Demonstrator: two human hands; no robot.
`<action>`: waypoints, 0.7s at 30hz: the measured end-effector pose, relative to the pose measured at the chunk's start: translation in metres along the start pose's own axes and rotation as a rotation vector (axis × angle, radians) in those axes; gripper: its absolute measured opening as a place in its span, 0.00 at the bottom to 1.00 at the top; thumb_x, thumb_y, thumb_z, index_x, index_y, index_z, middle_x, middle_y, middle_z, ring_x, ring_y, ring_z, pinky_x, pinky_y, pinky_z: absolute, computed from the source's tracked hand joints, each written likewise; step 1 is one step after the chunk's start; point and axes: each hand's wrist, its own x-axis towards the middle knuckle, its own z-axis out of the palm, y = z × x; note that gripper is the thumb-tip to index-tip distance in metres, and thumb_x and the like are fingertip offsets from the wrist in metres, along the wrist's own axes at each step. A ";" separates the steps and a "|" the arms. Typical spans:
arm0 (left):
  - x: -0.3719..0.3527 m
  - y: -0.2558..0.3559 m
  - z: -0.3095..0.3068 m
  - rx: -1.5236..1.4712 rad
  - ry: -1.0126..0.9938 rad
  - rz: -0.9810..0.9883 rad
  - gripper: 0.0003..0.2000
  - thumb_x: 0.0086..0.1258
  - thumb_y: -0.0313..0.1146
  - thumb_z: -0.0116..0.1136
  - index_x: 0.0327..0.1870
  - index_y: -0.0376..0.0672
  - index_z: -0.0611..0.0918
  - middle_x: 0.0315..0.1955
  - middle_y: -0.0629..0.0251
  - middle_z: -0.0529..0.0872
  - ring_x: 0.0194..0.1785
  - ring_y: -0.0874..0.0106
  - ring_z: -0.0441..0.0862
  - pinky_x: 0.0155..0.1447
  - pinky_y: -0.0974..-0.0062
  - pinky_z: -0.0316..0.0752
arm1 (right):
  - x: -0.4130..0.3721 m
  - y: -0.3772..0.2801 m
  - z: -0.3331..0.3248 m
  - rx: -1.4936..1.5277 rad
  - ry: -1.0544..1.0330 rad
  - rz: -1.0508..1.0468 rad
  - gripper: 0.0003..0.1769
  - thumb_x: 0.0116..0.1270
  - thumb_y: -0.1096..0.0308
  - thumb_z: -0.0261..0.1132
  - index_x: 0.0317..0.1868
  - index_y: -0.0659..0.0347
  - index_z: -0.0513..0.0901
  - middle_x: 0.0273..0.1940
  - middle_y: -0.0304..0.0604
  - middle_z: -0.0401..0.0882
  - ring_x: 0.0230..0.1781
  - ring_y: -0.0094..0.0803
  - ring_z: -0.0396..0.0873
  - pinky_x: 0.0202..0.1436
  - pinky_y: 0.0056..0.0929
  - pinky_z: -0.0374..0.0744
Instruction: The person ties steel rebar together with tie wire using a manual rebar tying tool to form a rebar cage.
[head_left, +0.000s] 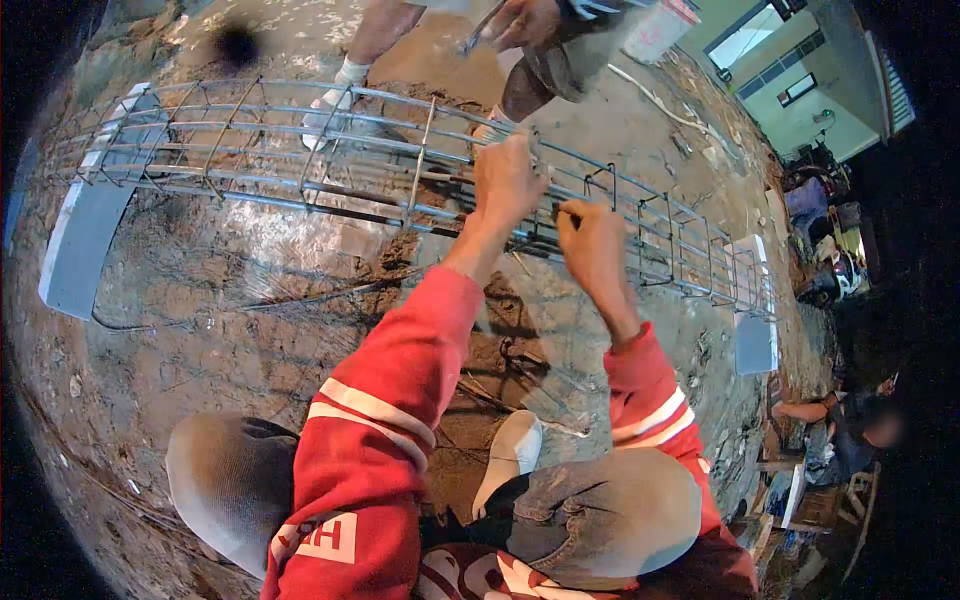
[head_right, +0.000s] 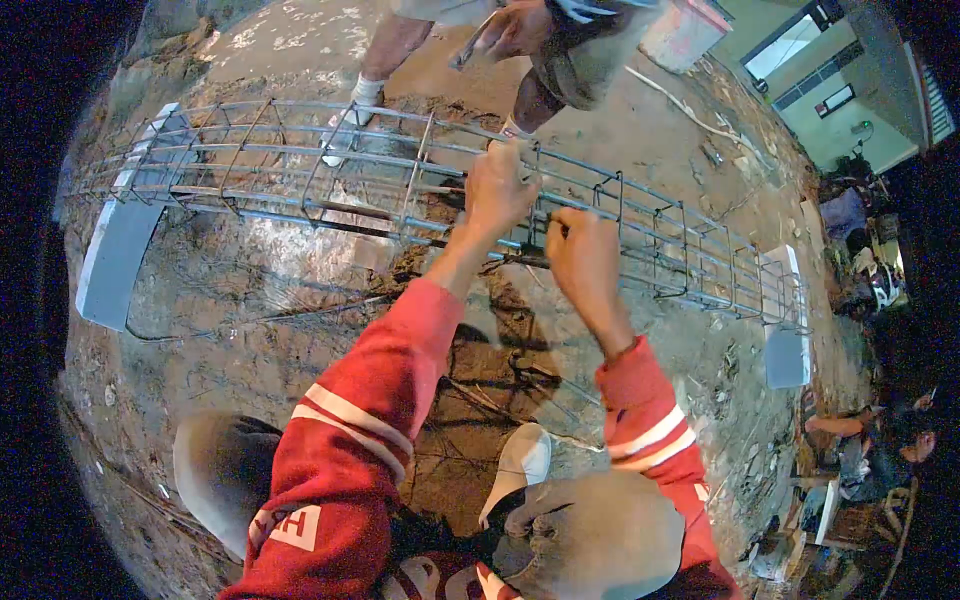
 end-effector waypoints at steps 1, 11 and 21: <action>-0.001 -0.001 0.000 0.044 0.015 0.030 0.20 0.52 0.31 0.71 0.41 0.38 0.73 0.18 0.53 0.80 0.26 0.51 0.81 0.30 0.58 0.74 | -0.006 -0.007 -0.003 -0.025 0.017 -0.031 0.13 0.63 0.65 0.66 0.40 0.67 0.86 0.22 0.49 0.81 0.18 0.37 0.78 0.27 0.32 0.76; -0.009 -0.024 0.010 0.153 0.002 0.298 0.13 0.52 0.30 0.69 0.38 0.38 0.80 0.26 0.57 0.81 0.33 0.52 0.80 0.36 0.54 0.73 | -0.072 -0.044 -0.039 0.601 -0.312 0.132 0.17 0.73 0.69 0.54 0.58 0.66 0.79 0.28 0.39 0.81 0.28 0.22 0.79 0.32 0.23 0.76; -0.015 -0.012 0.001 0.130 0.097 0.474 0.07 0.49 0.26 0.66 0.29 0.42 0.81 0.33 0.62 0.82 0.38 0.59 0.80 0.38 0.59 0.70 | -0.242 0.141 0.055 -0.226 -0.653 0.177 0.40 0.56 0.54 0.71 0.65 0.64 0.67 0.55 0.62 0.73 0.55 0.60 0.72 0.56 0.52 0.74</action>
